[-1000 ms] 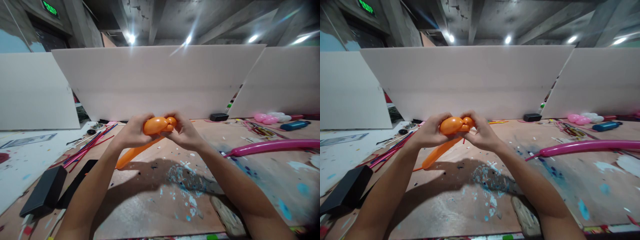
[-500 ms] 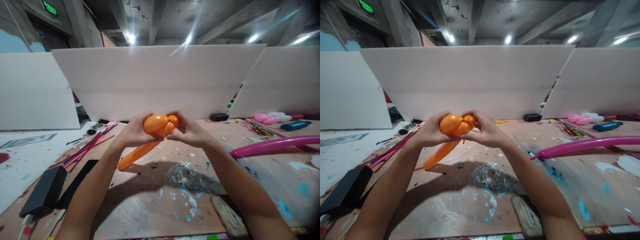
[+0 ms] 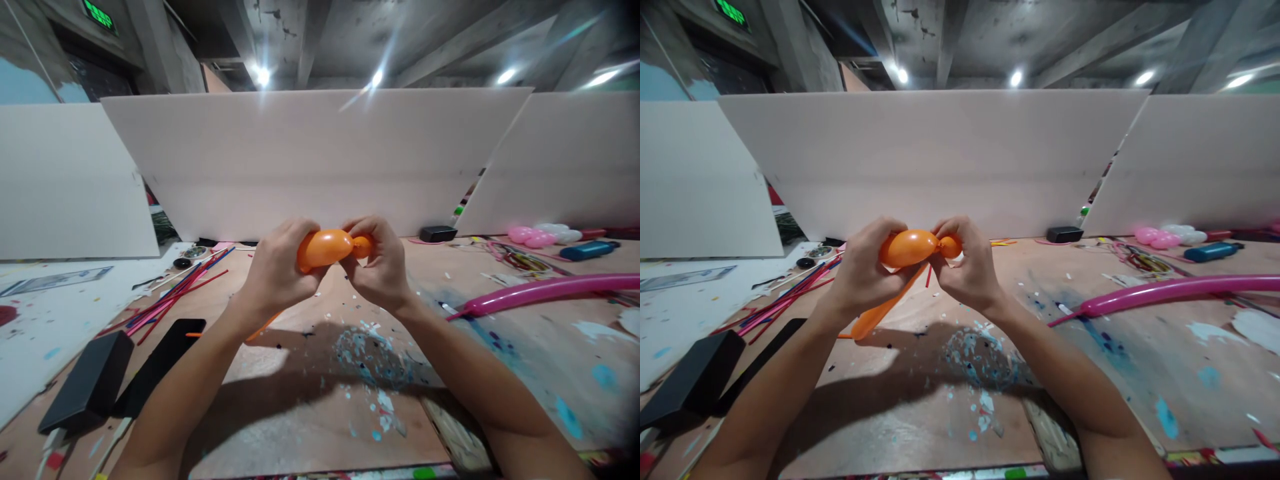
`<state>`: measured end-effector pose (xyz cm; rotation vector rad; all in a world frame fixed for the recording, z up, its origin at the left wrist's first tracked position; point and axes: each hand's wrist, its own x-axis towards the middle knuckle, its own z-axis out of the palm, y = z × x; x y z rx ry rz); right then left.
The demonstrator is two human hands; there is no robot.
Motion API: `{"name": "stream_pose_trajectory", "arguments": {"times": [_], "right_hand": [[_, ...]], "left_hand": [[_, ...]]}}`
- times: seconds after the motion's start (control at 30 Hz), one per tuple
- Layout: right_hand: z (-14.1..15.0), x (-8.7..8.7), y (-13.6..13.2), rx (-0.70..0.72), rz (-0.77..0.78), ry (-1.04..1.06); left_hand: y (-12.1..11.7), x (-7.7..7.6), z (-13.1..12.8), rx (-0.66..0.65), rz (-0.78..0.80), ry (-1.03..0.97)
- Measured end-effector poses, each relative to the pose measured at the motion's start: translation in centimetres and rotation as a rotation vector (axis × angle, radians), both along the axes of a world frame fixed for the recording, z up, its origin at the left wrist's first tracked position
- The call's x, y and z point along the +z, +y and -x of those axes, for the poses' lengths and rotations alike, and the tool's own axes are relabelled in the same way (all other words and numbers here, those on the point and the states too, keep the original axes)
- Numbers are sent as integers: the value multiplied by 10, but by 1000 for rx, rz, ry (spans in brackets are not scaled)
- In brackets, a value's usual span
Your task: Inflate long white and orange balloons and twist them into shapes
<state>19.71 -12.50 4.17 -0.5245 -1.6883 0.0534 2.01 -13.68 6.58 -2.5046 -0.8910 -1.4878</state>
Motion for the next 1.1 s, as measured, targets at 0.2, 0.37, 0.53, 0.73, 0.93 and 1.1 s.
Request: {"name": "stream_pose_trajectory", "arguments": {"times": [0.2, 0.37, 0.53, 0.73, 0.93, 1.1], "right_hand": [[0, -3, 0, -81, -55, 78], [-1, 2, 2, 134, 239, -23], [-3, 5, 6, 475, 404, -76], [-2, 6, -3, 469, 437, -51], [3, 7, -9, 416, 448, 106], [3, 11, -12, 485, 584, 186]], "left_hand": [[-2, 6, 10, -114, 33, 129], [17, 6, 21, -185, 145, 29], [32, -1, 20, -319, 240, -231], [22, 0, 12, -307, 194, -310], [14, -8, -2, -173, 81, -415], [23, -10, -1, -453, 166, -406]]}}
